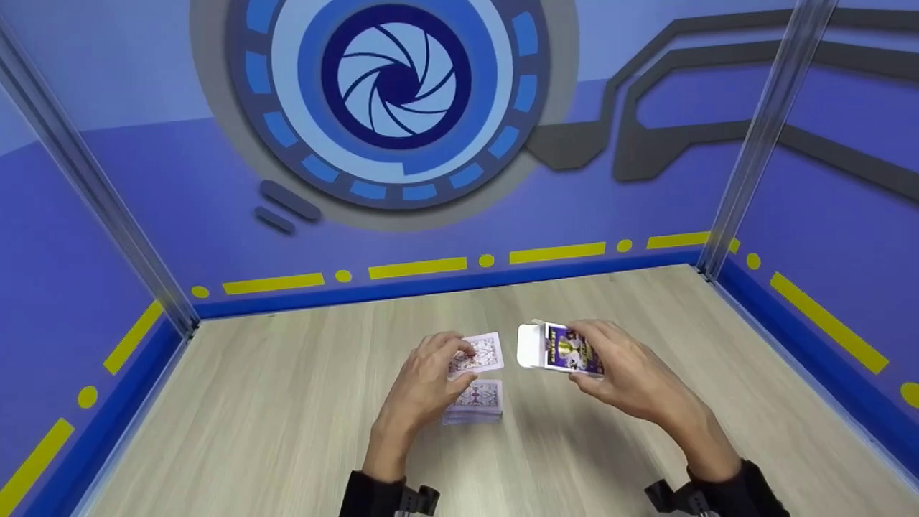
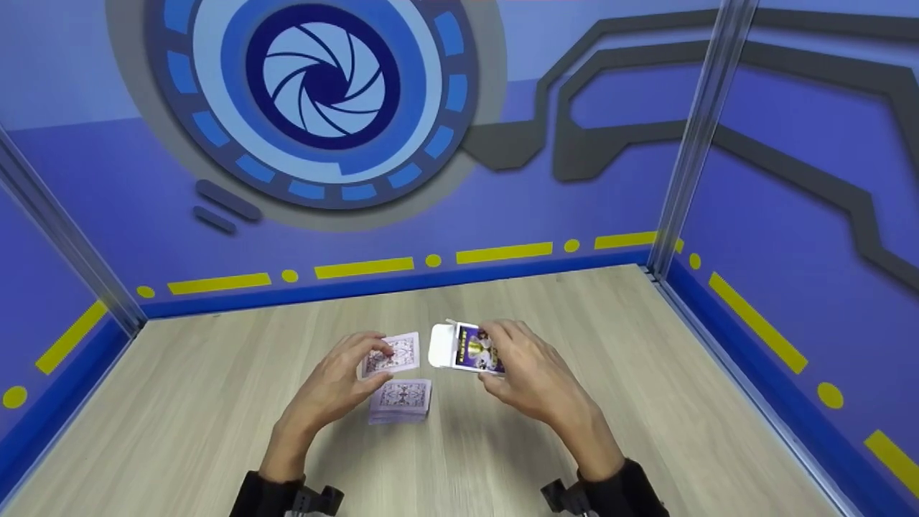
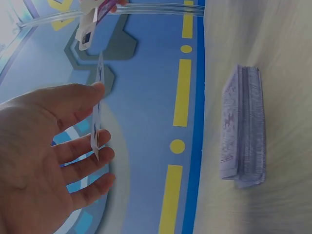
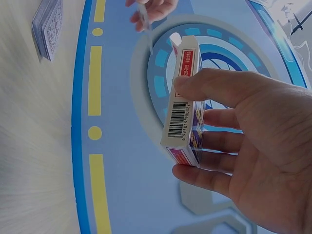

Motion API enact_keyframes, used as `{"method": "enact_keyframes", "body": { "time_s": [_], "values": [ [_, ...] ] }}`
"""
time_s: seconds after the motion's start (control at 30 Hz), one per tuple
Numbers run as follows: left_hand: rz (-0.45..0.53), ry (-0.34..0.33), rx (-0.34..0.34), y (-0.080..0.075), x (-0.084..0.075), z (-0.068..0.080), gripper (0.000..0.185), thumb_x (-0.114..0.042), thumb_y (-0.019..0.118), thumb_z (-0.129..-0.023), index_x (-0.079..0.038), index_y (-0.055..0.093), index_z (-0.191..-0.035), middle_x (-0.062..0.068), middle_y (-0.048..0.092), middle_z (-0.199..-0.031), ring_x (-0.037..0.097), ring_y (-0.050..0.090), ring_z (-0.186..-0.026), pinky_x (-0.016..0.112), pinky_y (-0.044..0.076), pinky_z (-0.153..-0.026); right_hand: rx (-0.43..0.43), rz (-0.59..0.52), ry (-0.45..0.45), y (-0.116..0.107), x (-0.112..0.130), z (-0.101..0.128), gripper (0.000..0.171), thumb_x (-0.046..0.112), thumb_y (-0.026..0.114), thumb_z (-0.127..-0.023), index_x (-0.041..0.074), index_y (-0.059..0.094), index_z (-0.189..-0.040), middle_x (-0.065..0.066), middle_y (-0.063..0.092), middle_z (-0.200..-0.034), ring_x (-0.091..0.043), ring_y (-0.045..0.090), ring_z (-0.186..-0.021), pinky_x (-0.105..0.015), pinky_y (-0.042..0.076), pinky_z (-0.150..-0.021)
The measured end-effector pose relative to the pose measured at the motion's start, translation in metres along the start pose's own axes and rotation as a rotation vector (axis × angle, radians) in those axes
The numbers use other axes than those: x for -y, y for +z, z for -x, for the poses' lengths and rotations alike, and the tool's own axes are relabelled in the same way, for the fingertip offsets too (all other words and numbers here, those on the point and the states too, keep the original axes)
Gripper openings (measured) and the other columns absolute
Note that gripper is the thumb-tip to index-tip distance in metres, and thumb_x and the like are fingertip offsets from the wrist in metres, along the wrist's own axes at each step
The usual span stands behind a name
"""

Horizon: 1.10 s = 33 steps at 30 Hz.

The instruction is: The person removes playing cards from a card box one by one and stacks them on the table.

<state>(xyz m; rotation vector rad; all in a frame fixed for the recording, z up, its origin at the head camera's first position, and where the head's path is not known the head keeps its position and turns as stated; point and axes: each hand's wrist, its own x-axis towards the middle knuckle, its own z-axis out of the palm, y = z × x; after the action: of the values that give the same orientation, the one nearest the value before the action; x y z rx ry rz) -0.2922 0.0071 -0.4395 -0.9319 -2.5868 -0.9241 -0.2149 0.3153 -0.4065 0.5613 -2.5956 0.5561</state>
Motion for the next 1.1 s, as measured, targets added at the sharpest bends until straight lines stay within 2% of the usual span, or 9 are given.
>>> {"method": "enact_keyframes", "body": {
  "time_s": [0.23,0.43,0.73,1.1],
  "values": [
    [-0.010,-0.041,0.084,0.017,0.013,0.001,0.023,-0.017,0.080,-0.090,-0.012,0.070,-0.110,0.009,0.065,-0.130,0.029,0.057,-0.125,0.049,0.045,-0.106,0.004,-0.007,0.002,0.000,0.000,0.000,0.064,0.015,0.087,-0.081,0.004,0.058,-0.138,-0.011,0.062,-0.132,-0.020,0.060,-0.107,-0.040,0.054,-0.081],
    [-0.044,-0.038,0.153,0.030,0.019,0.004,0.020,-0.012,0.077,-0.090,-0.009,0.071,-0.109,0.008,0.067,-0.122,0.028,0.060,-0.120,0.049,0.048,-0.102,0.012,-0.011,0.006,-0.001,0.001,0.000,0.064,0.015,0.087,-0.081,0.004,0.058,-0.138,-0.011,0.062,-0.132,-0.020,0.059,-0.108,-0.041,0.054,-0.082],
    [-0.048,-0.064,0.182,0.041,0.023,0.008,0.023,-0.002,0.073,-0.086,-0.008,0.072,-0.108,0.007,0.069,-0.121,0.028,0.061,-0.120,0.048,0.048,-0.102,0.012,-0.021,-0.004,0.000,0.002,0.000,0.065,0.016,0.087,-0.082,0.004,0.058,-0.138,-0.011,0.062,-0.133,-0.020,0.060,-0.109,-0.040,0.054,-0.083],
    [-0.026,-0.097,0.212,0.047,0.027,0.010,0.027,0.001,0.074,-0.082,-0.007,0.072,-0.108,0.007,0.069,-0.117,0.027,0.062,-0.116,0.047,0.048,-0.100,0.022,-0.030,-0.004,0.001,0.002,0.000,0.064,0.015,0.086,-0.084,0.006,0.057,-0.140,-0.010,0.061,-0.135,-0.020,0.060,-0.111,-0.040,0.055,-0.083]
  ]
}}
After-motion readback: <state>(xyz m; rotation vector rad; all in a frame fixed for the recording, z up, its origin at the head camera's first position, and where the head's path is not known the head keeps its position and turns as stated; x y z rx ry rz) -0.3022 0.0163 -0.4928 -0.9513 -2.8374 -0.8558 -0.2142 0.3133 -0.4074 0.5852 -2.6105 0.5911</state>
